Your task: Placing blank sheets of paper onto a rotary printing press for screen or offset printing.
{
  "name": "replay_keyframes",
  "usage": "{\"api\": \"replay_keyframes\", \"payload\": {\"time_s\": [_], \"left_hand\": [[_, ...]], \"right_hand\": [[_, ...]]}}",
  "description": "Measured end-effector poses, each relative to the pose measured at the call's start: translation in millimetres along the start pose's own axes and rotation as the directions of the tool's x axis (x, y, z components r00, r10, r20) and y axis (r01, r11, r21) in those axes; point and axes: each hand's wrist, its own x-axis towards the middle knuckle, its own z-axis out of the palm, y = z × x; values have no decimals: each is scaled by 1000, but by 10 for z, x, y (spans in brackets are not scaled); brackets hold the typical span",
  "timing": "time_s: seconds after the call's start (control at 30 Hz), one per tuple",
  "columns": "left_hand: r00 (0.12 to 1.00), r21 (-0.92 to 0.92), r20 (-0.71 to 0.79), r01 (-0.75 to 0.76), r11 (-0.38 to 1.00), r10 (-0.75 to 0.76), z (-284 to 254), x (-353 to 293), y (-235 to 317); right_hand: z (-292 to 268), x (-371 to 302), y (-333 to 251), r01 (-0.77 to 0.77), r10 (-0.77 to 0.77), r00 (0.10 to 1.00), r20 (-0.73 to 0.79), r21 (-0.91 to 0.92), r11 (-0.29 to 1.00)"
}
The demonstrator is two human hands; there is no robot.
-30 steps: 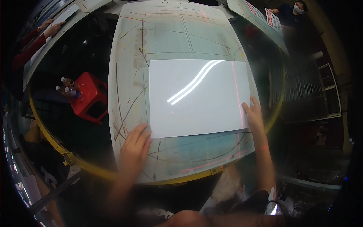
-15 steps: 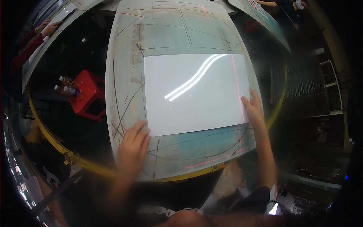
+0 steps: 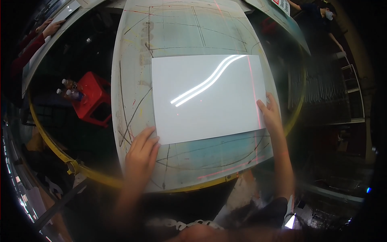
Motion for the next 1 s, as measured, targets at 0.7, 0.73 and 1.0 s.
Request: {"api": "replay_keyframes", "payload": {"time_s": [0.7, 0.73, 1.0], "left_hand": [[1000, 30, 8, 1, 1000, -1, 41, 4, 24], [1000, 33, 7, 0, 999, 0, 42, 2, 23], [1000, 39, 12, 0, 999, 0, 54, -2, 9]], "right_hand": [[-23, 89, 46, 25, -25, 999, 25, -4, 1000], [-19, 88, 45, 14, -15, 1000, -20, -30, 999], [8, 68, 23, 103, -104, 994, -16, -85, 991]]}}
